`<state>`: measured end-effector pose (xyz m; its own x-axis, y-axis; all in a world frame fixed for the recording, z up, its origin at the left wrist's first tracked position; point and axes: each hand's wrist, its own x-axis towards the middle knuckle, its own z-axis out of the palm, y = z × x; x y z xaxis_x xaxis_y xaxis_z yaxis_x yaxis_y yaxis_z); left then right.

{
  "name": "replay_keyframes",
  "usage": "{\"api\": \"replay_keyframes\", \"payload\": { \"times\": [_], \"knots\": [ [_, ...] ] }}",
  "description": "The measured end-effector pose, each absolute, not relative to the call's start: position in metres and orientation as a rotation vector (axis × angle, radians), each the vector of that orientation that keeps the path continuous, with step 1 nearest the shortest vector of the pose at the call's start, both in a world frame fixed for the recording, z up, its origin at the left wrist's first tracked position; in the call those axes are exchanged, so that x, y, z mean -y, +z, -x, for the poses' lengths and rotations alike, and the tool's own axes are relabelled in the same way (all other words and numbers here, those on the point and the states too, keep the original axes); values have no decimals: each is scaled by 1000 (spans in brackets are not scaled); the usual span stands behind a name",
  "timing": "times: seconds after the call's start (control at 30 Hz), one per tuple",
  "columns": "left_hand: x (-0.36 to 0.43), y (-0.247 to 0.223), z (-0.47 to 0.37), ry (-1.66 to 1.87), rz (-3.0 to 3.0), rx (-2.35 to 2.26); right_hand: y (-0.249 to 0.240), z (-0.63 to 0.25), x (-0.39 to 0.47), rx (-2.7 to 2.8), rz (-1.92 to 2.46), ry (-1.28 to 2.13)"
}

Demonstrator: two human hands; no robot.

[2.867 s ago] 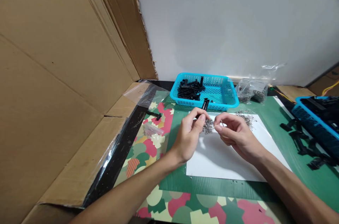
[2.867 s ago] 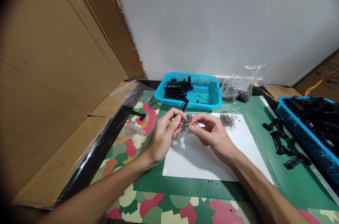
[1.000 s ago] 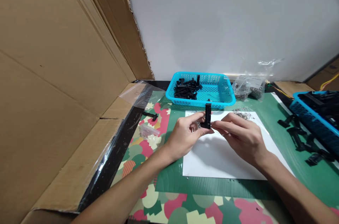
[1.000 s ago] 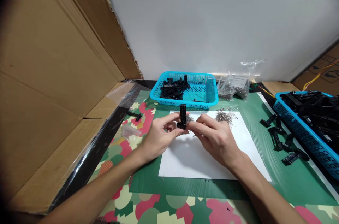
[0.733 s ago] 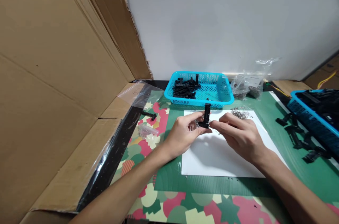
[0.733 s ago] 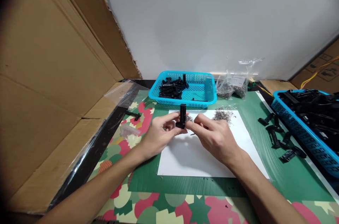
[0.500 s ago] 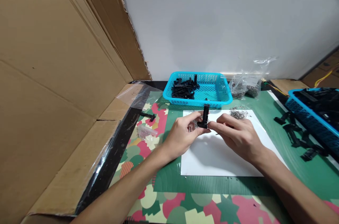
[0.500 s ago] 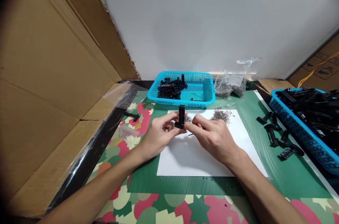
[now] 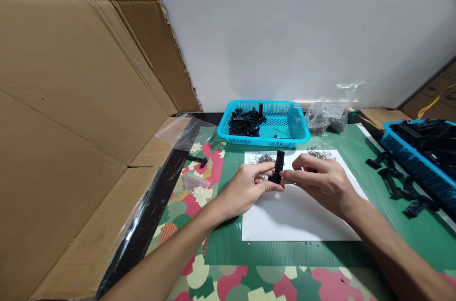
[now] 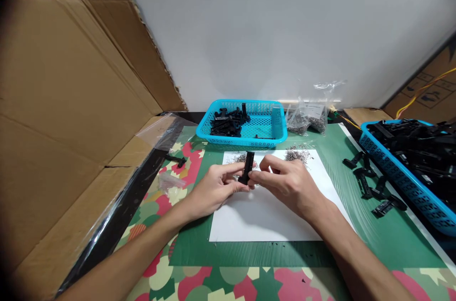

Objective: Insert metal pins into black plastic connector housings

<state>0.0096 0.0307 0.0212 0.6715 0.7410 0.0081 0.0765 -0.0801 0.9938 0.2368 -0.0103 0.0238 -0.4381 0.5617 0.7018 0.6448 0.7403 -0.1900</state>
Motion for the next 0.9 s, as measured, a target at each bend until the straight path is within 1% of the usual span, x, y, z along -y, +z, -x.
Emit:
{"api": "replay_keyframes", "payload": {
  "times": [0.2, 0.3, 0.43, 0.53, 0.7, 0.8, 0.9],
  "knots": [
    [-26, 26, -9, 491, -1518, -724, 23, -243, 6, 2049, 850, 203],
    [-27, 31, -5, 433, -1556, -719, 24, -247, 7, 2044, 869, 250],
    [-31, 36, -1, 369, -1759, -690, 27, -248, 10, 2137, 928, 221],
    [-32, 33, -1, 497, -1958, -735, 27, -249, 11, 2200, 992, 251],
    [-29, 18, -1, 869, -2278, -874, 23, -253, 9, 2261, 1116, 247],
    [-27, 11, -2, 1056, -2484, -773, 21, -255, 8, 2281, 1130, 275],
    [-26, 8, -2, 1071, -2623, -694, 20, -256, 6, 2295, 1115, 305]
  ]
}}
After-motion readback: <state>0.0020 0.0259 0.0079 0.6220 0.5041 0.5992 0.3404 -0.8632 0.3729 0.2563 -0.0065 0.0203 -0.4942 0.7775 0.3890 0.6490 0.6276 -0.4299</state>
